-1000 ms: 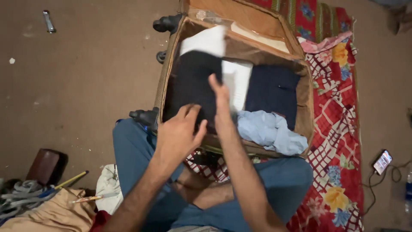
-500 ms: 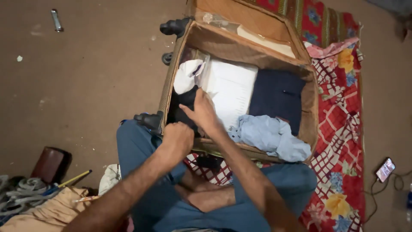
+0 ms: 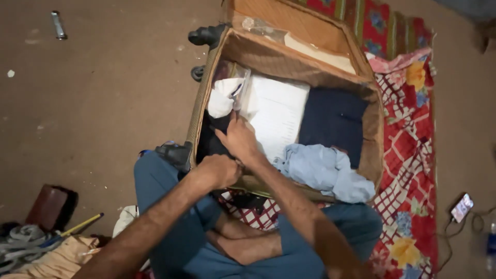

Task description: Pack various items including clothes, cables, and documents into a suitcase.

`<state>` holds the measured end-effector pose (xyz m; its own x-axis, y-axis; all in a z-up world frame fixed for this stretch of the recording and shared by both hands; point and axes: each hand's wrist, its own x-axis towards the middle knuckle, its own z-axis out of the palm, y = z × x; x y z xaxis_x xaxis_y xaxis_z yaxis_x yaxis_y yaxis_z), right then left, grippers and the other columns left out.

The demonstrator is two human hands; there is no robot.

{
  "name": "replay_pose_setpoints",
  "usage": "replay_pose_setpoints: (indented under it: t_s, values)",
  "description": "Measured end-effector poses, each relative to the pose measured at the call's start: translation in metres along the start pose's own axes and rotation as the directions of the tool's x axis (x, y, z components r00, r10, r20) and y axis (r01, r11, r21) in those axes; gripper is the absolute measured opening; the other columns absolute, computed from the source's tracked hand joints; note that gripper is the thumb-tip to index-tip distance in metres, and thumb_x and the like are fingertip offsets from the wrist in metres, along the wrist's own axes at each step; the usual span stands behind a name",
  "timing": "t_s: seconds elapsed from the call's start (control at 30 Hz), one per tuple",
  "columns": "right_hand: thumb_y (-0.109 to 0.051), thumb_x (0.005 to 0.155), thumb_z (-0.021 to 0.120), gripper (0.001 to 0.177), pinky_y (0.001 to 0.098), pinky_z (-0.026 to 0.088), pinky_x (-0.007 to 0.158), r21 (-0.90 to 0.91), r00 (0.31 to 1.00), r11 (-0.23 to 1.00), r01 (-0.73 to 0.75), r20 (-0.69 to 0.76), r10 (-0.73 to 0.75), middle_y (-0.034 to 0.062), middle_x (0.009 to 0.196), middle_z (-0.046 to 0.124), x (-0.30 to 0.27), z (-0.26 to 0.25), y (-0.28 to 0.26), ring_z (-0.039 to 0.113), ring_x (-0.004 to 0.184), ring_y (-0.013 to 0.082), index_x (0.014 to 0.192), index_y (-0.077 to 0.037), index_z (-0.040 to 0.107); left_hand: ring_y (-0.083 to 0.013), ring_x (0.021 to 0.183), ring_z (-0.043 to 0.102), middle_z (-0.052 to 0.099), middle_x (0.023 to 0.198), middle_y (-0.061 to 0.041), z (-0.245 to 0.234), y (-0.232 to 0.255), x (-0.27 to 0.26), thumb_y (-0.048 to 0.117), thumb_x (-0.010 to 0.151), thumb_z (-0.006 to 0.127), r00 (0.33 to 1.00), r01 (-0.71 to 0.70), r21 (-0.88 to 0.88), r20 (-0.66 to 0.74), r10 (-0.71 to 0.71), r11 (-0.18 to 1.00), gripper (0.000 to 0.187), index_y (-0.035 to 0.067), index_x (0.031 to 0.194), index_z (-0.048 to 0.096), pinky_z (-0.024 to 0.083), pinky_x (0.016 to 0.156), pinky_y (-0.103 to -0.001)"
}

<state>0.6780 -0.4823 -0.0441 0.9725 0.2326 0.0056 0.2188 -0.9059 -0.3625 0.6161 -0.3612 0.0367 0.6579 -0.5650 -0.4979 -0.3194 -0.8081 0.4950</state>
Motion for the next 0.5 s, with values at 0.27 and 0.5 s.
replay_pose_setpoints:
  t_s: [0.27, 0.5]
  values:
    - [-0.059, 0.075, 0.080, 0.099, 0.0452, 0.049, 0.102, 0.216, 0.979, 0.958, -0.190, -0.029, 0.201, 0.0282, 0.134, 0.058, 0.000, -0.124, -0.026, 0.060, 0.122, 0.0420, 0.144, -0.001, 0.041, -0.0359, 0.101, 0.077, 0.076, 0.113, -0.019, -0.027, 0.016, 0.032, 0.032, 0.093, 0.060, 0.930, 0.160, 0.067, 0.326, -0.173, 0.985, 0.037, 0.008, 0.116, 0.075, 0.060, 0.090, -0.046]
    - [-0.045, 0.094, 0.072, 0.058, 0.0486, 0.049, 0.110, -0.029, 0.771, 0.863, 0.504, -0.435, -0.464, 0.0285, 0.145, 0.057, 0.057, -0.089, -0.015, 0.060, 0.130, 0.0469, 0.140, -0.012, 0.060, -0.0360, 0.107, 0.071, 0.073, 0.118, -0.016, -0.003, 0.003, 0.040, 0.033, 0.092, 0.059, 0.965, 0.096, 0.040, 0.241, -0.103, 0.995, 0.036, 0.017, 0.120, 0.075, 0.057, 0.093, -0.047]
